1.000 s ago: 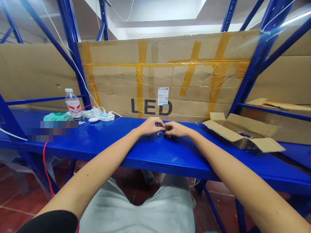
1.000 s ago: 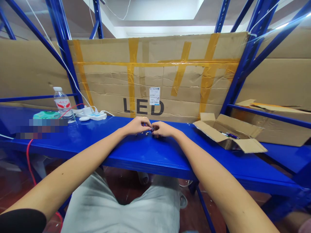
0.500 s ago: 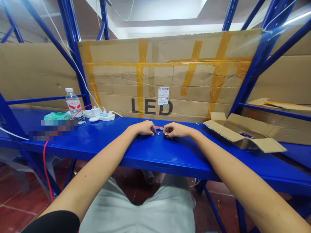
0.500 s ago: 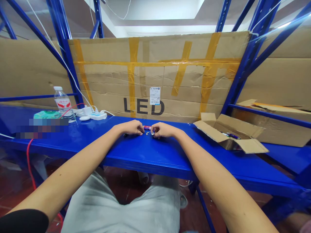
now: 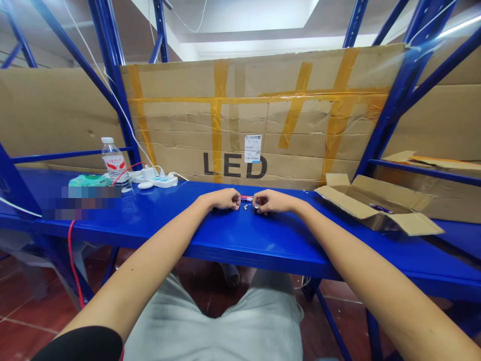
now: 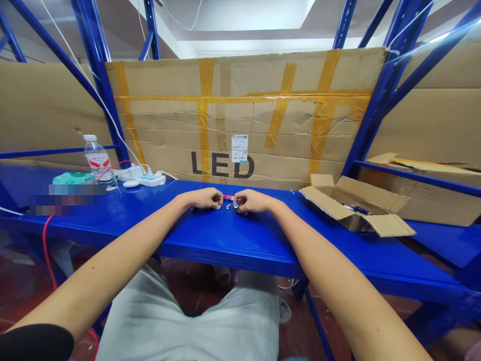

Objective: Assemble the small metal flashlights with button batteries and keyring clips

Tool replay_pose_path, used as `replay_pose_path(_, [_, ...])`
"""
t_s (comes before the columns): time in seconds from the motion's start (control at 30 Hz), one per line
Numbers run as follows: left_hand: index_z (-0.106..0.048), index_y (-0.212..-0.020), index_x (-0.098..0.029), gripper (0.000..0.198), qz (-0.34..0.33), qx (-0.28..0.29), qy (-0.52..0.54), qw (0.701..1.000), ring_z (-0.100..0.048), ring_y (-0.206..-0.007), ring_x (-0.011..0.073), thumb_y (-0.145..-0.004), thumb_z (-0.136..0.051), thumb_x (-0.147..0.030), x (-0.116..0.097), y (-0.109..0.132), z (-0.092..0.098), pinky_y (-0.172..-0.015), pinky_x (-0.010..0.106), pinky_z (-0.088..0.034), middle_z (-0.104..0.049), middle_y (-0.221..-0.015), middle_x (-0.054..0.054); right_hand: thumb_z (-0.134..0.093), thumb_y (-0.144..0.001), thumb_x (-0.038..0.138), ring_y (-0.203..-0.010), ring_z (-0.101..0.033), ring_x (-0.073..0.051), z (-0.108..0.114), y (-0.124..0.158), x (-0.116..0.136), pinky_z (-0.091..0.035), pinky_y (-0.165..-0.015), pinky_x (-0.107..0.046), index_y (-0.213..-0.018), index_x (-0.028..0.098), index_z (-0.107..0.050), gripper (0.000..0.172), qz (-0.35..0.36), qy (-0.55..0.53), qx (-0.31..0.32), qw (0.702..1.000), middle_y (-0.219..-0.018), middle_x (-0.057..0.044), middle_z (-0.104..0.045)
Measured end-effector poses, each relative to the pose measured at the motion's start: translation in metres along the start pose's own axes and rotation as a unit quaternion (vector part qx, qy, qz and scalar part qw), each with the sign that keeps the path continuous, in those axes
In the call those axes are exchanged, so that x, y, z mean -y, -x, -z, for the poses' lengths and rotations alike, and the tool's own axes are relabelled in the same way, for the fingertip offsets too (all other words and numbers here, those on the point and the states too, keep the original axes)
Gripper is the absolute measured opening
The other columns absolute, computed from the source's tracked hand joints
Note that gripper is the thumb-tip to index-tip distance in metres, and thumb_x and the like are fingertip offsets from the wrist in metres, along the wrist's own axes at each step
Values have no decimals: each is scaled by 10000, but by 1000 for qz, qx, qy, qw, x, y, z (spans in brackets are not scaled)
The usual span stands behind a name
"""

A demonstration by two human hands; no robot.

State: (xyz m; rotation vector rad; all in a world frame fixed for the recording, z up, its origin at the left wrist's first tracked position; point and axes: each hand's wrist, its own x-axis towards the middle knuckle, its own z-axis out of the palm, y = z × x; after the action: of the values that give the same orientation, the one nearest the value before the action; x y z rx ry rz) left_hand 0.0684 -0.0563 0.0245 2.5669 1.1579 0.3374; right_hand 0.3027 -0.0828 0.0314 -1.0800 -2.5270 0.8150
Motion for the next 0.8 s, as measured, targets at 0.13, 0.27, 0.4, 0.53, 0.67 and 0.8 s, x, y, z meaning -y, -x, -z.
replay_pose_path(0.13, [-674, -746, -172, 88, -8, -10, 21, 1000, -553, -605, 126, -660, -665, -154, -1, 1, -1, -554, 214, -388, -638, -657, -11, -602, -664, 194, -570, -571, -120, 0, 0, 0, -418, -543, -231, -847, 190, -578, 185, 0, 1, -3, 1000, -659, 40, -594])
replay_pose_path(0.27, [-678, -743, -166, 83, -30, -26, 19, 999, -570, -641, 126, -668, -657, -137, -9, 2, -1, -577, 217, -392, -657, -690, -9, -616, -688, 211, -585, -590, -128, 1, 0, -3, -437, -553, -235, -841, 192, -559, 164, 4, 9, -14, 1000, -665, 33, -604])
replay_pose_path(0.4, [-676, -808, -149, 98, -78, -115, 38, 990, -580, -662, 119, -739, -607, -133, -24, 1, -1, -616, 222, -421, -659, -721, -1, -615, -716, 223, -561, -588, -134, 1, -2, -5, -442, -522, -237, -820, 192, -526, 140, -5, 13, -28, 1000, -646, 27, -601])
replay_pose_path(0.53, [-672, -828, -139, 85, -137, -221, 47, 965, -572, -692, 111, -783, -601, -129, -40, -1, -4, -659, 230, -443, -637, -779, 16, -606, -735, 205, -534, -580, -139, 0, -2, -4, -445, -491, -239, -858, 185, -524, 149, -14, 1, -31, 999, -617, 27, -586])
replay_pose_path(0.67, [-682, -847, -152, 96, -161, -197, 40, 966, -565, -697, 111, -801, -603, -122, -48, 0, -7, -673, 238, -449, -620, -799, 14, -604, -730, 161, -551, -591, -130, -1, -3, -5, -457, -501, -224, -943, 178, -547, 222, -8, -21, -32, 999, -650, 25, -598])
replay_pose_path(0.8, [-691, -836, -153, 98, -176, -185, 31, 966, -590, -747, 126, -814, -601, -119, -50, 2, -9, -719, 257, -458, -612, -819, 24, -581, -738, 163, -563, -598, -135, -1, -4, -7, -468, -499, -229, -959, 175, -557, 223, -13, -26, -35, 999, -683, 13, -611])
